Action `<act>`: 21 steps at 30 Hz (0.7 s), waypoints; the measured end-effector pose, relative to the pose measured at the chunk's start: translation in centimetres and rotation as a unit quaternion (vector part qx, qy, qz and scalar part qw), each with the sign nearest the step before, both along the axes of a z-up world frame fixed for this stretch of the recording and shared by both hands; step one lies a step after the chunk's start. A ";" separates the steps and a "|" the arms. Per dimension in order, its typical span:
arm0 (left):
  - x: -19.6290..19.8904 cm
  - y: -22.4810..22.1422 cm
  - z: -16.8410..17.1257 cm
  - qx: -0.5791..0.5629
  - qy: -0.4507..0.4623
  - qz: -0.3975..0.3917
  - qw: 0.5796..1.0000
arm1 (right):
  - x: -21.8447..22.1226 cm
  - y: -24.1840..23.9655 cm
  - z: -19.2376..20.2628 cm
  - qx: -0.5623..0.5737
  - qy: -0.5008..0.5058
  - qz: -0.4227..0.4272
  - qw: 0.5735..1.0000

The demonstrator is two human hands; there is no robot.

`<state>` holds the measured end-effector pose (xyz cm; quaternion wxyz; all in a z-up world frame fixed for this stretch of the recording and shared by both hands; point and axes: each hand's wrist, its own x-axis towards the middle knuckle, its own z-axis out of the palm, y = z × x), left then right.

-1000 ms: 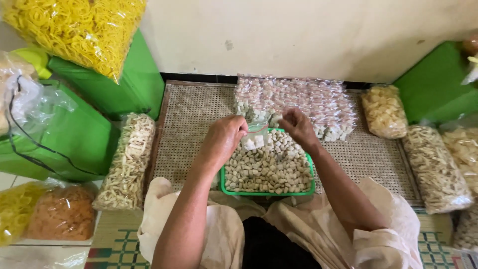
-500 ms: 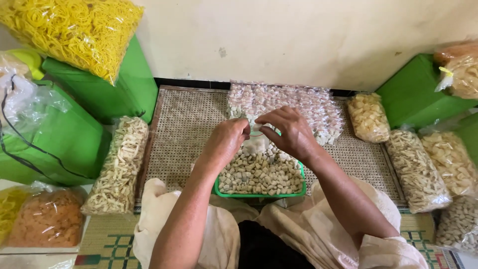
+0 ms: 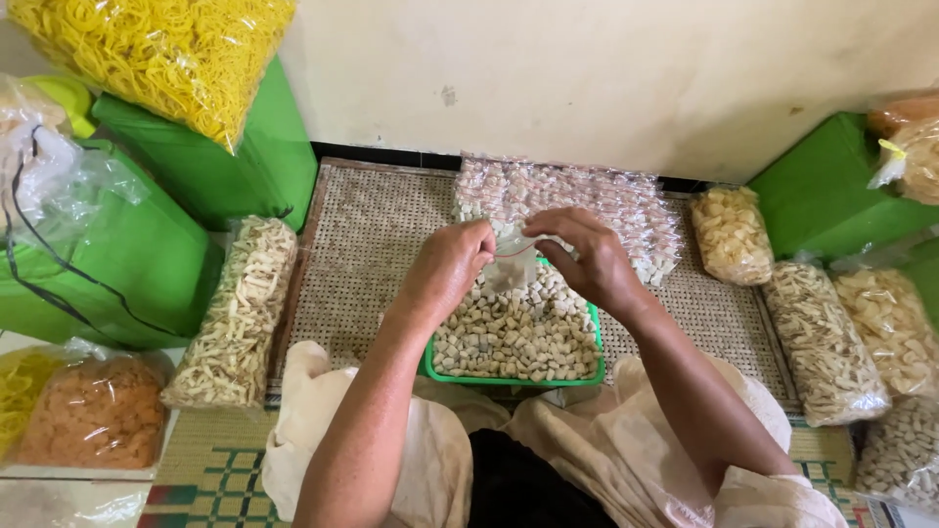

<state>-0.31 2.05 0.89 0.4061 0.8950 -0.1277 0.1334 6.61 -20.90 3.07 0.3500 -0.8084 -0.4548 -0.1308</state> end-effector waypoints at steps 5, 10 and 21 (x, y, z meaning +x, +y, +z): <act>0.0 0.1 0.2 0.000 -0.019 -0.009 1.000 | 1.2 -1.8 -4.2 0.064 0.285 -0.020 0.956; 0.2 0.0 0.0 -0.018 -0.012 -0.002 1.000 | 0.3 -0.6 -5.4 0.075 0.389 0.025 0.918; -0.6 -0.4 1.0 -0.012 -0.007 -0.010 1.000 | -1.5 1.1 -5.3 0.199 0.467 0.051 0.860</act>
